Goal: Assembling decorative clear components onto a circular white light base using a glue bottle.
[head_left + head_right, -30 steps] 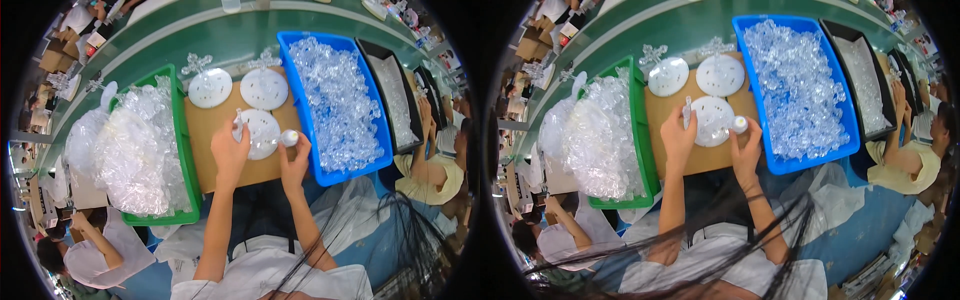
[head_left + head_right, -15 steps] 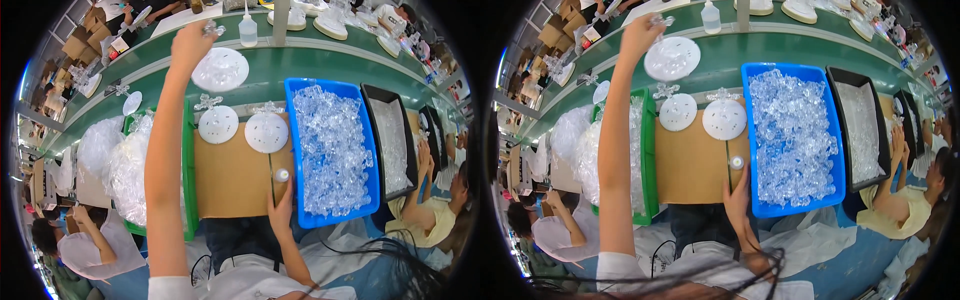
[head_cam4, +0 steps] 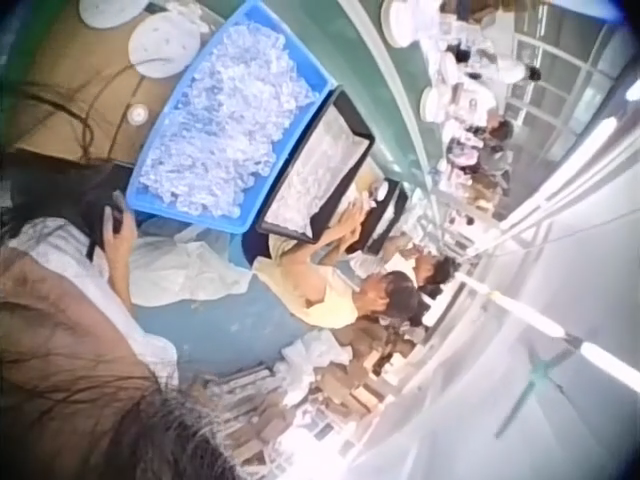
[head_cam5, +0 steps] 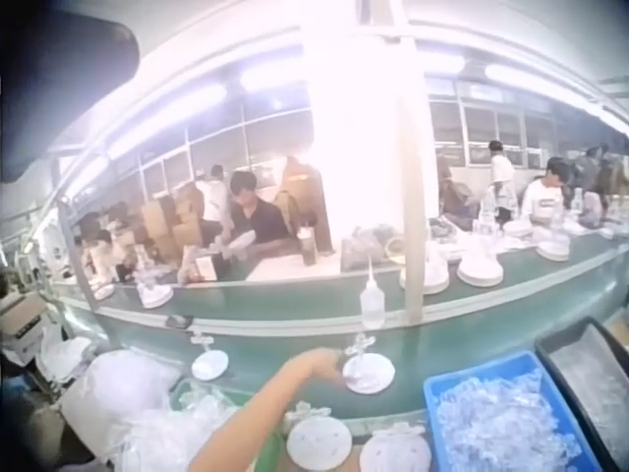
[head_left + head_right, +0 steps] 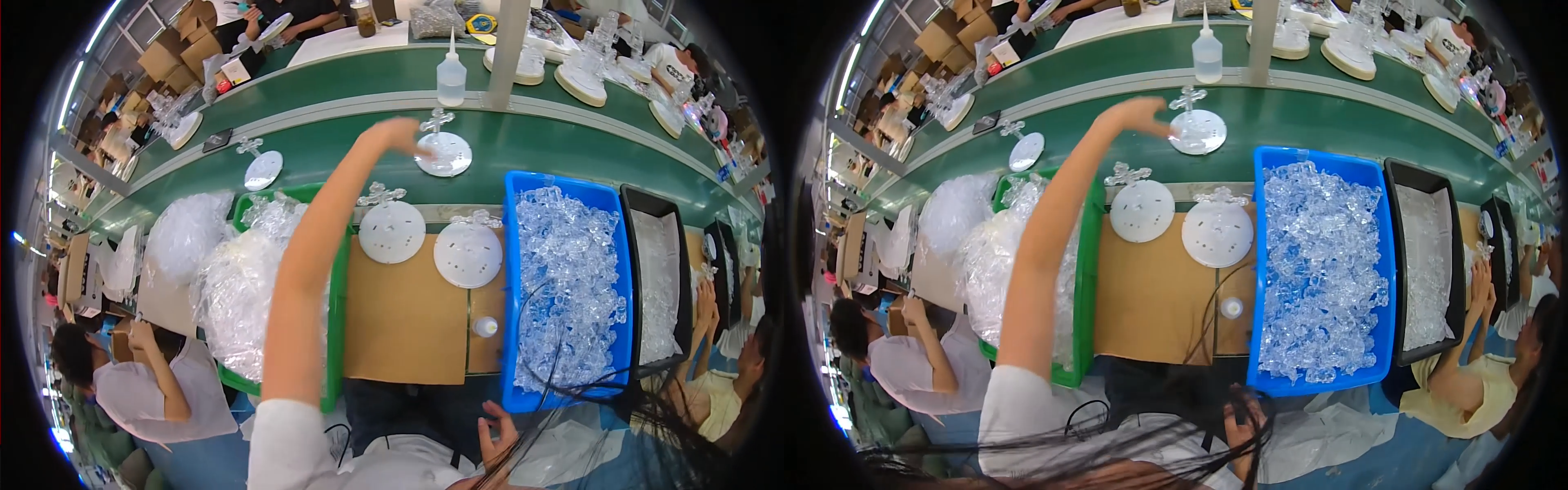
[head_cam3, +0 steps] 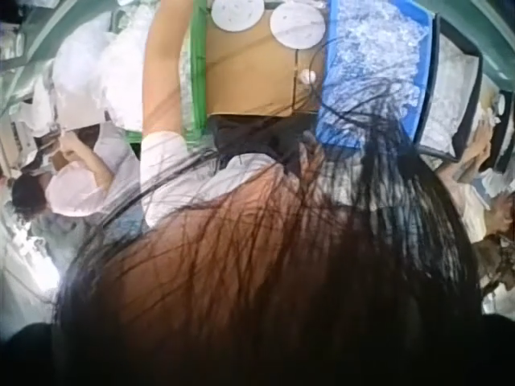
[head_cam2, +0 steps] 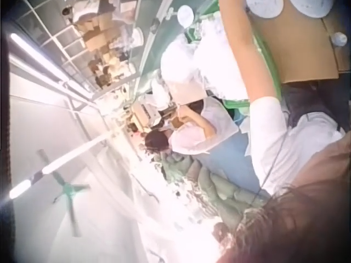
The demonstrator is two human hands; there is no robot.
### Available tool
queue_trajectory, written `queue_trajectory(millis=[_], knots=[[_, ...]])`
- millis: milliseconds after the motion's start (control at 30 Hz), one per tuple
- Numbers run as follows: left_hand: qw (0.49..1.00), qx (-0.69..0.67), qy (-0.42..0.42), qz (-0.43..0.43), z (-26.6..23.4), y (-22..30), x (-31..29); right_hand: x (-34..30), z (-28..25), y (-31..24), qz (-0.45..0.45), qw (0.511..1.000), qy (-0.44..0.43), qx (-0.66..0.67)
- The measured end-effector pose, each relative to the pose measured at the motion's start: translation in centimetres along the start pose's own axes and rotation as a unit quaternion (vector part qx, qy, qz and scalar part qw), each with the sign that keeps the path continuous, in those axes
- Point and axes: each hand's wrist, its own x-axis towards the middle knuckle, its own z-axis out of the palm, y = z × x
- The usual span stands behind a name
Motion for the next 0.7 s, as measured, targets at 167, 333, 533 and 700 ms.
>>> queue_trajectory(millis=[167,333,533,700], knots=[[0.985,0.116,-0.130,0.009,1.9,-0.7,-11.0,0.6,1.0,-2.0,-0.024,0.992,-0.029,0.118],[0.975,0.160,-0.157,0.005,3.9,1.4,-16.4,0.0,1.6,-4.5,-0.078,0.995,-0.050,0.023],[0.894,0.240,0.348,0.148,3.9,9.9,-29.3,0.8,-2.2,-10.6,-0.188,0.972,-0.133,-0.048],[0.951,-0.043,0.304,-0.019,12.7,13.7,-40.4,11.8,5.5,-25.5,-0.447,0.876,-0.113,-0.141]])
